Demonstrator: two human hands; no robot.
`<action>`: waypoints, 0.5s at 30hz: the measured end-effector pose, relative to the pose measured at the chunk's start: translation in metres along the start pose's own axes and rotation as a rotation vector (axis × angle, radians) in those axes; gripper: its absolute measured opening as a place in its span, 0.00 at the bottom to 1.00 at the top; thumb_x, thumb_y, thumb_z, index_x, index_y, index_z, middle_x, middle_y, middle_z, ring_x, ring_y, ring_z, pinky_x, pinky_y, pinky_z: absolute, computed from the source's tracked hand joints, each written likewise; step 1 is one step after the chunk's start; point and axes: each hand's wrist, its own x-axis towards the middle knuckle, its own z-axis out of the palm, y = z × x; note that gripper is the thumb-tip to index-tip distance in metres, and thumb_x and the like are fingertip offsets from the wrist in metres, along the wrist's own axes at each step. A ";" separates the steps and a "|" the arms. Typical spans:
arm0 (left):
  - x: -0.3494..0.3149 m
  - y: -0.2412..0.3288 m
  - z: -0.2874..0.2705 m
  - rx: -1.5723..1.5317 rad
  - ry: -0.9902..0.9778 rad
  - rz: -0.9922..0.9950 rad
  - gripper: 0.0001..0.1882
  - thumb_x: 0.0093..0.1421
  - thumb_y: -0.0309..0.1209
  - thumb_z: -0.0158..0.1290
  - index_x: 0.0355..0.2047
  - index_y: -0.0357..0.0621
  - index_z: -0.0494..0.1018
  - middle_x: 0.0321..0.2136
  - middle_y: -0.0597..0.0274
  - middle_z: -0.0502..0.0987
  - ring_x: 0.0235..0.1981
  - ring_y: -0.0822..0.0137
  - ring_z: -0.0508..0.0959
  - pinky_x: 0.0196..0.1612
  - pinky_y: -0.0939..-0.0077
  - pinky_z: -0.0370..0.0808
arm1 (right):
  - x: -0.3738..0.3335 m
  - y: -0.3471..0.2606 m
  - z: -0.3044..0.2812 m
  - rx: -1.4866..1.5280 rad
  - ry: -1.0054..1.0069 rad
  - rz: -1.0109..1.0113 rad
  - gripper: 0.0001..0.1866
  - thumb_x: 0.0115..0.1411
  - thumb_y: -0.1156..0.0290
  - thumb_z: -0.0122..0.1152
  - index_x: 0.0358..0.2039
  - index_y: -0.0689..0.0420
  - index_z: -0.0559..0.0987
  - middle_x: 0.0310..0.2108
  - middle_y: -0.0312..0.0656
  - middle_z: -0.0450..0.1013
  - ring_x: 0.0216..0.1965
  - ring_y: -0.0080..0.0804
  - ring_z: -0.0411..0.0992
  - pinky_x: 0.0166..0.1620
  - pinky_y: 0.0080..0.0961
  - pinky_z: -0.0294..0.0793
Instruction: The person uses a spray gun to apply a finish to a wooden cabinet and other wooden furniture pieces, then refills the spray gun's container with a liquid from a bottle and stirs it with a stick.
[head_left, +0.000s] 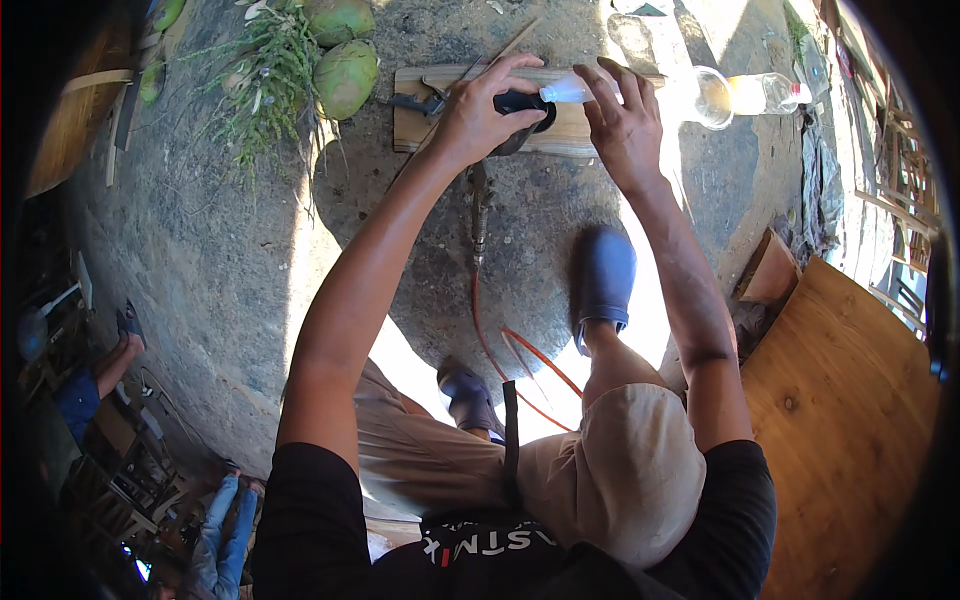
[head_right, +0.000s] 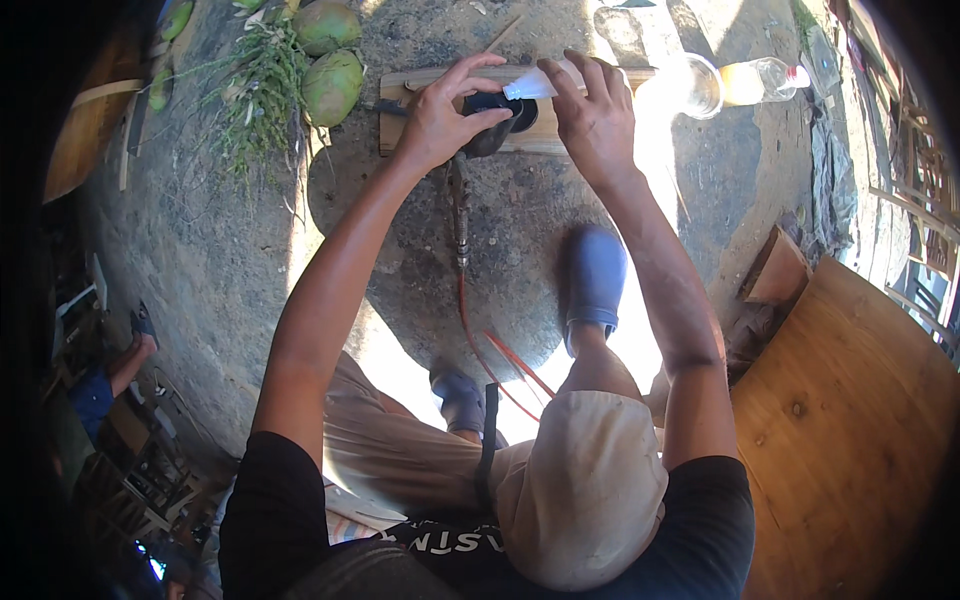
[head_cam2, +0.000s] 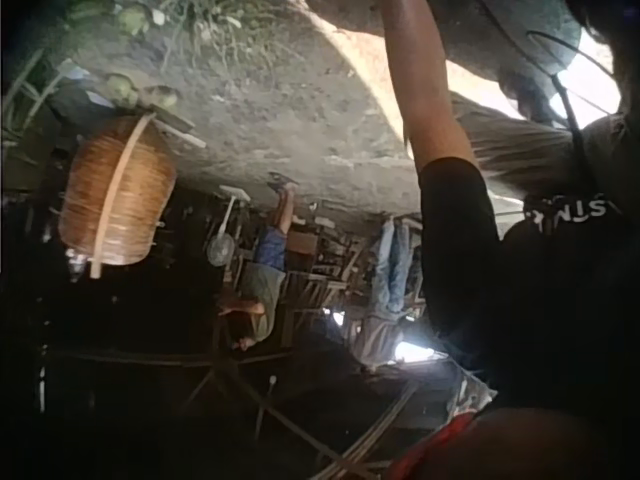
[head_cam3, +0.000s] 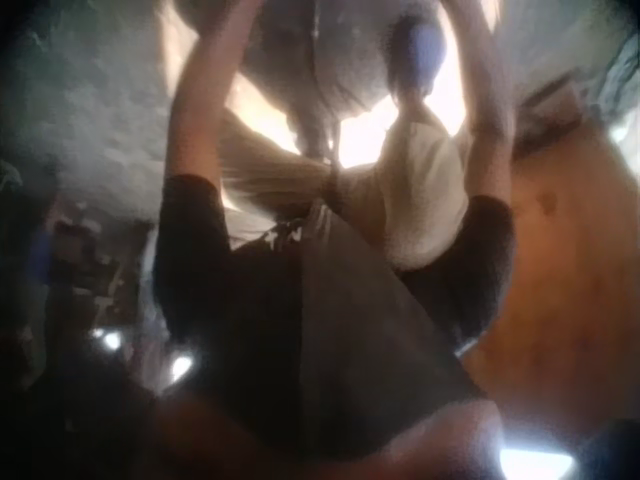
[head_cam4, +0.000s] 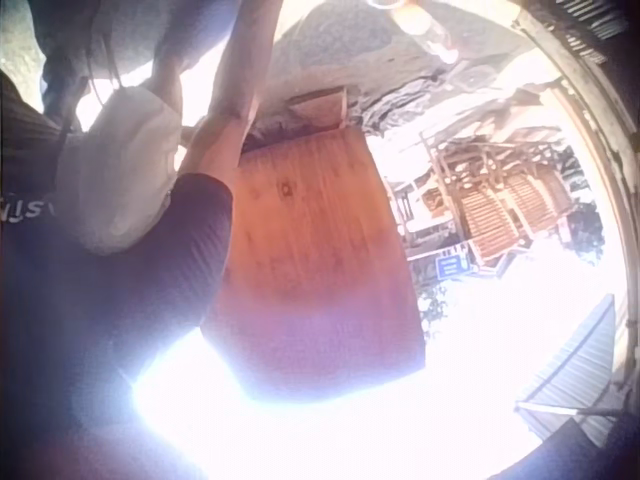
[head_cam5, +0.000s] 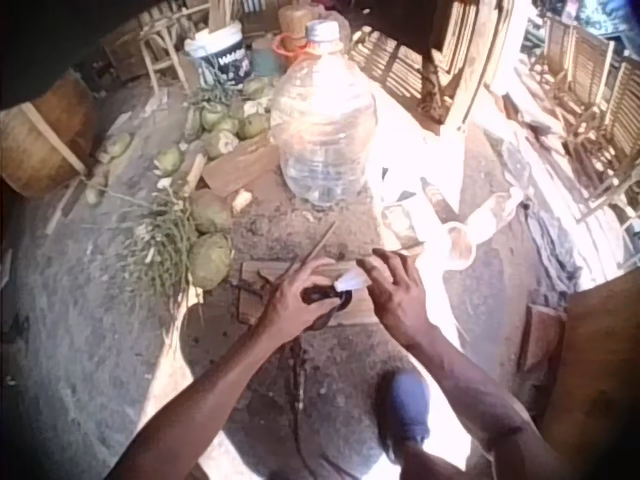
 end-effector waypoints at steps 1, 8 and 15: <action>0.000 0.002 0.000 -0.028 -0.003 -0.023 0.23 0.57 0.32 0.72 0.53 0.44 0.81 0.62 0.71 0.78 0.62 0.63 0.79 0.62 0.64 0.78 | 0.000 0.001 0.001 -0.007 0.008 -0.012 0.30 0.57 0.75 0.68 0.61 0.39 0.79 0.58 0.38 0.74 0.56 0.45 0.73 0.56 0.40 0.77; -0.002 0.001 -0.002 -0.057 0.020 -0.032 0.28 0.58 0.33 0.72 0.58 0.47 0.78 0.58 0.71 0.81 0.56 0.66 0.83 0.62 0.64 0.78 | 0.003 -0.004 0.003 -0.010 0.027 -0.044 0.28 0.58 0.76 0.66 0.59 0.39 0.80 0.58 0.38 0.74 0.57 0.45 0.73 0.55 0.41 0.78; -0.002 0.003 -0.004 -0.111 0.034 -0.055 0.35 0.57 0.34 0.72 0.64 0.53 0.72 0.49 0.67 0.87 0.54 0.67 0.83 0.61 0.62 0.79 | 0.005 -0.005 0.006 -0.028 0.063 -0.055 0.29 0.57 0.76 0.68 0.58 0.38 0.80 0.58 0.36 0.74 0.57 0.43 0.73 0.55 0.39 0.78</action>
